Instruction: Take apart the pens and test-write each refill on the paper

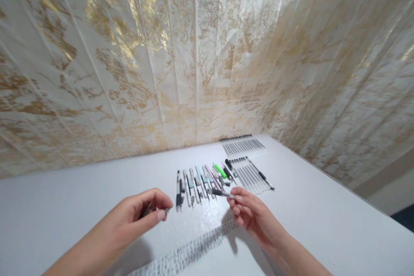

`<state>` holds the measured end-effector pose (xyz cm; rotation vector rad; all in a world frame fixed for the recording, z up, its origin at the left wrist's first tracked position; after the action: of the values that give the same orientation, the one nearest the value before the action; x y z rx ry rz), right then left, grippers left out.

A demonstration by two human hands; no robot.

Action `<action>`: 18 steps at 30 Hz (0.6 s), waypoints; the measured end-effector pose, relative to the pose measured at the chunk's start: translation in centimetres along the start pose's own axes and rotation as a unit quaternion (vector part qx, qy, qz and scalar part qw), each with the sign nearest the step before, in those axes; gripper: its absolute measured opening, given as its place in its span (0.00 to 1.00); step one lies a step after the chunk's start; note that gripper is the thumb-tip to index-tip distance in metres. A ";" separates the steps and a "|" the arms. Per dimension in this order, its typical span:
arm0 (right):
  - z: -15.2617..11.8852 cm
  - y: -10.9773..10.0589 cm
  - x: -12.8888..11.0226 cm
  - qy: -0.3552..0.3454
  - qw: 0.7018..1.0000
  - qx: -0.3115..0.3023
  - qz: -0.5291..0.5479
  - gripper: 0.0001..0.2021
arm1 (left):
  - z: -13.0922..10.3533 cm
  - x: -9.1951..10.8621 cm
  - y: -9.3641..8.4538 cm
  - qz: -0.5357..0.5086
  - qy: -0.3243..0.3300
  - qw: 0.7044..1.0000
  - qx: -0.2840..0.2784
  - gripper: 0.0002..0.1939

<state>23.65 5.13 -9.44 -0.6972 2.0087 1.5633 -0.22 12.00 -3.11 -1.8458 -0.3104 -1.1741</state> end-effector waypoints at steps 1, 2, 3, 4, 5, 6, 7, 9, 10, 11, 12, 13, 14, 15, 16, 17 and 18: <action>-0.1 0.1 -0.1 -0.012 1.000 -0.006 -0.016 0.14 | 0.2 -0.2 0.3 -0.030 -0.009 0.999 0.020 0.15; -0.1 0.2 -0.2 -0.028 0.999 -0.010 -0.035 0.14 | 0.3 -0.5 0.6 -0.056 -0.021 0.998 0.037 0.16; -0.2 0.2 -0.4 -0.047 0.997 -0.012 -0.058 0.14 | 0.4 -0.9 1.0 -0.077 -0.030 0.995 0.051 0.17; -0.3 0.2 -0.5 -0.068 0.994 -0.013 -0.082 0.13 | 0.6 -1.2 1.3 -0.094 -0.037 0.993 0.062 0.18; -0.4 0.2 -0.6 -0.090 0.990 -0.015 -0.106 0.13 | 0.8 -1.6 1.7 -0.106 -0.039 0.991 0.068 0.19; -0.5 0.2 -0.7 -0.110 0.985 -0.017 -0.128 0.13 | 1.0 -1.9 1.9 -0.115 -0.038 0.990 0.073 0.19; -0.5 0.2 -0.8 -0.128 0.981 -0.021 -0.148 0.13 | 1.1 -2.1 2.1 -0.121 -0.035 0.989 0.074 0.19; -0.6 0.3 -0.8 -0.151 0.972 -0.030 -0.176 0.13 | 1.4 -2.3 2.4 -0.125 -0.032 0.989 0.071 0.19; -0.7 0.4 -0.8 -0.157 0.970 -0.032 -0.185 0.13 | 1.5 -2.3 2.3 -0.123 -0.032 0.989 0.074 0.19; -0.7 0.4 -0.8 -0.161 0.967 -0.032 -0.193 0.13 | 1.4 -2.3 2.3 -0.121 -0.034 0.989 0.080 0.19; -0.8 0.4 -0.9 -0.164 0.966 -0.031 -0.200 0.14 | 1.4 -2.2 2.2 -0.119 -0.036 0.988 0.088 0.18; -0.8 0.5 -0.9 -0.165 0.964 -0.030 -0.206 0.14 | 1.3 -2.1 2.1 -0.117 -0.038 0.988 0.096 0.18; -0.9 0.5 -1.0 -0.166 0.963 -0.028 -0.212 0.14 | 1.2 -2.0 2.1 -0.114 -0.039 0.987 0.102 0.17; -1.0 0.6 -1.1 -0.166 0.962 -0.026 -0.217 0.14 | 1.1 -1.9 2.1 -0.112 -0.040 0.987 0.107 0.16; -1.1 0.7 -1.1 -0.164 0.961 -0.025 -0.222 0.14 | 1.0 -1.8 2.2 -0.108 -0.040 0.988 0.106 0.16; -1.2 0.8 -1.1 -0.161 0.960 -0.025 -0.228 0.14 | 1.0 -1.8 2.4 -0.102 -0.040 0.988 0.106 0.15; -1.3 0.9 -1.1 -0.159 0.959 -0.025 -0.232 0.15 | 0.9 -1.8 2.5 -0.094 -0.038 0.989 0.106 0.15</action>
<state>23.74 4.14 -7.77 -0.8068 1.4476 1.3439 0.96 11.73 -6.11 -1.7042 -0.6418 -1.1494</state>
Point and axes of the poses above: each hand's wrist, its own z-axis towards the middle knuckle, its own y-axis out of the palm, x = y × z, the point moved 7 cm from there along z, towards the middle knuckle, and after that the axes turned 10 degrees about z, right-handed, at the moved point
